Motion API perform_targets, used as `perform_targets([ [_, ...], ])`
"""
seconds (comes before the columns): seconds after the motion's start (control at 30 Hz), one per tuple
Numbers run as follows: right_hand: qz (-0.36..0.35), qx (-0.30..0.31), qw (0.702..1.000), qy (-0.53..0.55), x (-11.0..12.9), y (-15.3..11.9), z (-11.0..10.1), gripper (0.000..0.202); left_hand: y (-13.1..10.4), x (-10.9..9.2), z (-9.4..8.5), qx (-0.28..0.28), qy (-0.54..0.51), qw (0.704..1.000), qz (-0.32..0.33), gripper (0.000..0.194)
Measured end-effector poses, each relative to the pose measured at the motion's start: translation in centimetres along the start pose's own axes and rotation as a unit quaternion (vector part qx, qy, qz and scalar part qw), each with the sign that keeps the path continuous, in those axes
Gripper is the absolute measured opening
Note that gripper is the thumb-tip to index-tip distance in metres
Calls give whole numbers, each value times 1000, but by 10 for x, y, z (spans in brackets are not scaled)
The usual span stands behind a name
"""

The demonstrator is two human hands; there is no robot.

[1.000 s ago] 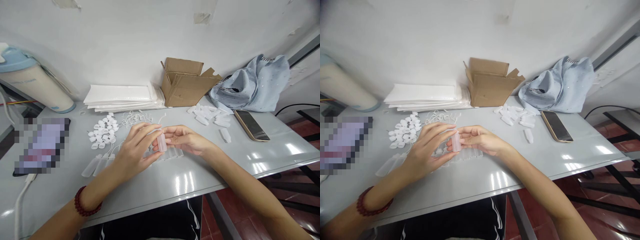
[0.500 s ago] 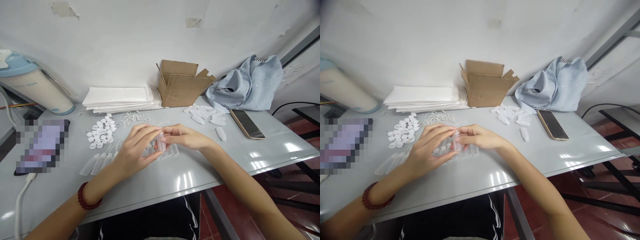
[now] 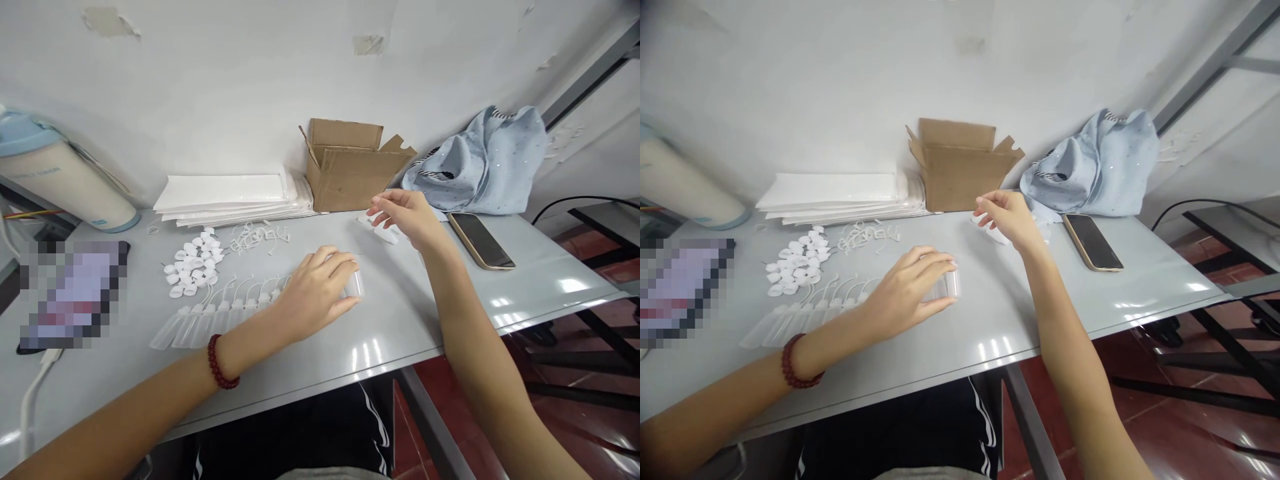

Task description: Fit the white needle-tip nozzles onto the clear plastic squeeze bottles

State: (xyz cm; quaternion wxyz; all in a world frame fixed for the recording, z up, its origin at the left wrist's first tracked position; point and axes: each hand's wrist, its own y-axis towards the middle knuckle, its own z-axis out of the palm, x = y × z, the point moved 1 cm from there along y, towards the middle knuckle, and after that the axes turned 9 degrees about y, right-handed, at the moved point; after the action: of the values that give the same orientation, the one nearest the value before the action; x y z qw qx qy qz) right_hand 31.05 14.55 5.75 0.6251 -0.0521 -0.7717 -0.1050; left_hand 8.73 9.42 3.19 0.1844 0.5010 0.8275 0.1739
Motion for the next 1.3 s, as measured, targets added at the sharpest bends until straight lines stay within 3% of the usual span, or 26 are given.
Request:
perform_targets([
  [0.07,-14,-24,1000,-12,-4,3,0,11,6,-3,6,48,4,999,-13,31],
  [0.2,-33,-12,999,-40,-5,3,4,12,9,-6,17,114,11,991,-62,29],
  [0.47,-48,15,995,-83,-1,-3,12,13,4,-10,18,131,27,985,-107,21],
  [0.87,-49,3,993,-108,-5,0,12,13,1,-9,10,153,40,982,-100,34],
  [1.03,-69,-9,983,-172,-12,5,9,7,-1,22,-7,127,72,980,-138,33],
  [1.17,-137,-34,936,-323,-23,12,7,10,-3,66,-16,114,133,966,-192,33],
  [1.3,-153,-29,914,-374,-35,17,6,19,-1,93,-10,107,177,956,-210,30],
])
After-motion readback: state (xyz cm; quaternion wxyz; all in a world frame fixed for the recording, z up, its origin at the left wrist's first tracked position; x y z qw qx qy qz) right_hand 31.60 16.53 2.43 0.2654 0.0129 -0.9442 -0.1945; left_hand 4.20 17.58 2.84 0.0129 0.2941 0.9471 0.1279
